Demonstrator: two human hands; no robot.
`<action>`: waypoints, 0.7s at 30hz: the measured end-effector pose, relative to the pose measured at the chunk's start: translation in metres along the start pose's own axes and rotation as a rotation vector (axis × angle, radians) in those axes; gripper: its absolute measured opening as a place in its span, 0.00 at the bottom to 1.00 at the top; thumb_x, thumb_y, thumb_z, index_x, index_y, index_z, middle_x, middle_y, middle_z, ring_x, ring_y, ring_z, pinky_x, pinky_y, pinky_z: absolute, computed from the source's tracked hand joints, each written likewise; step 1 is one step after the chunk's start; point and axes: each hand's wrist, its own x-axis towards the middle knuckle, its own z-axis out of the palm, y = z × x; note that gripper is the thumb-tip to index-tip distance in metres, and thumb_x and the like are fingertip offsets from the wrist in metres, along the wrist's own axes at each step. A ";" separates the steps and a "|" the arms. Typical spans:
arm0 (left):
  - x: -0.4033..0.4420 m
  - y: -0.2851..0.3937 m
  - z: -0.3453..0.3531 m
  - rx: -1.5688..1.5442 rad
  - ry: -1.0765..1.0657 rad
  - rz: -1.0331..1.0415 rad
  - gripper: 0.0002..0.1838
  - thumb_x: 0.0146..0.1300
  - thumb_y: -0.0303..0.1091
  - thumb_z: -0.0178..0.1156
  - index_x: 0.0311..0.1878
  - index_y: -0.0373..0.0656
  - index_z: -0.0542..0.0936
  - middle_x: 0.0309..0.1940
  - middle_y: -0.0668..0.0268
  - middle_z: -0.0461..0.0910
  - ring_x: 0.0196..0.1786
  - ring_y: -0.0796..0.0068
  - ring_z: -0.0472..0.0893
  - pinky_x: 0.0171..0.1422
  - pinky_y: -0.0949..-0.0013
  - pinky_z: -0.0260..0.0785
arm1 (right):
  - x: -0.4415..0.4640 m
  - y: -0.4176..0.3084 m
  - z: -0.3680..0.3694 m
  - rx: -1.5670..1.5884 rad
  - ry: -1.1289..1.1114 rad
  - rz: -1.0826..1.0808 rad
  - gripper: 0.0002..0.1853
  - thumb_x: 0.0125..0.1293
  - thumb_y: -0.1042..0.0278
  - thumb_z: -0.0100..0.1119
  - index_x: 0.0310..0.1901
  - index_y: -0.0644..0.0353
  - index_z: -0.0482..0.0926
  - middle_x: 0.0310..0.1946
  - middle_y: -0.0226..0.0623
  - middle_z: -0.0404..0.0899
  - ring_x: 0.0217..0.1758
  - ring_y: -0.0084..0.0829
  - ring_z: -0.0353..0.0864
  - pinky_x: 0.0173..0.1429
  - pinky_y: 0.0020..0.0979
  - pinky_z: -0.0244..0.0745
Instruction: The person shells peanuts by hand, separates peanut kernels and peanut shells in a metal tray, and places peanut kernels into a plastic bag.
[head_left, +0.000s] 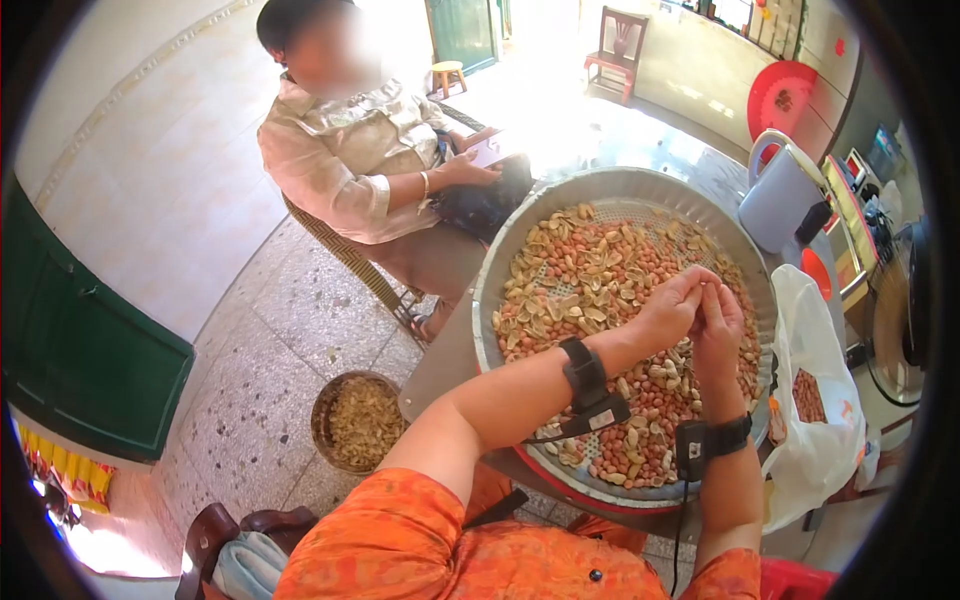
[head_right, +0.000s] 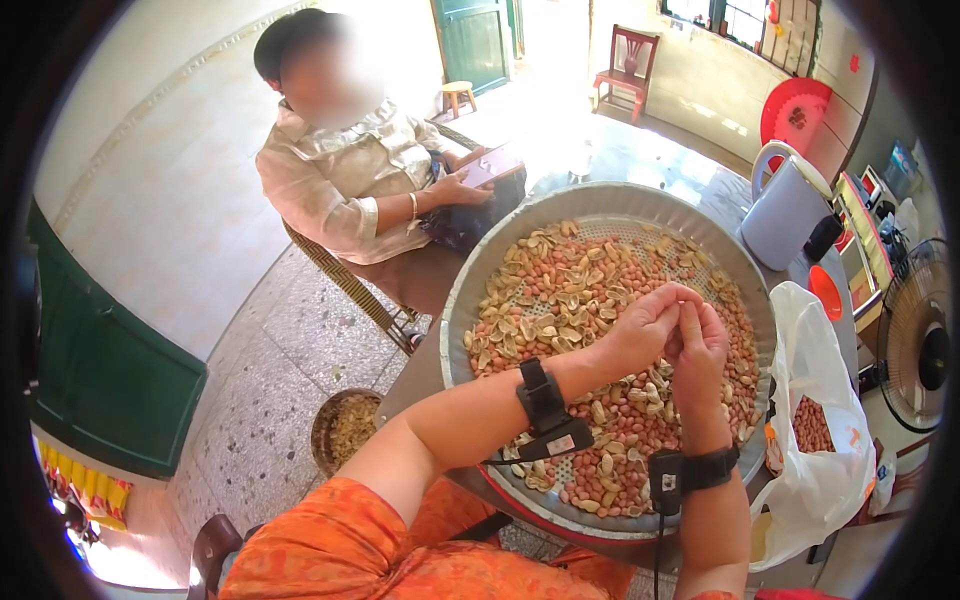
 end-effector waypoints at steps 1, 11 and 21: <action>-0.001 0.002 0.001 -0.003 -0.003 -0.001 0.09 0.65 0.28 0.41 0.43 0.42 0.71 0.24 0.72 0.71 0.23 0.86 0.68 0.26 0.81 0.63 | -0.001 -0.001 0.001 0.011 0.012 -0.012 0.09 0.65 0.61 0.49 0.32 0.55 0.73 0.16 0.16 0.64 0.15 0.08 0.57 0.18 0.13 0.49; -0.006 0.011 0.005 0.138 0.113 0.120 0.09 0.65 0.28 0.40 0.39 0.42 0.72 0.23 0.71 0.72 0.23 0.85 0.69 0.23 0.79 0.63 | -0.006 0.004 0.007 -0.001 0.027 -0.156 0.10 0.64 0.60 0.50 0.30 0.56 0.73 0.15 0.17 0.64 0.15 0.08 0.57 0.17 0.14 0.49; -0.005 0.002 0.005 -0.122 0.137 -0.047 0.08 0.67 0.30 0.37 0.40 0.44 0.68 0.20 0.72 0.67 0.18 0.86 0.64 0.17 0.80 0.58 | -0.002 0.006 -0.001 -0.006 -0.029 -0.037 0.12 0.66 0.60 0.48 0.31 0.59 0.73 0.16 0.21 0.66 0.15 0.10 0.58 0.17 0.15 0.51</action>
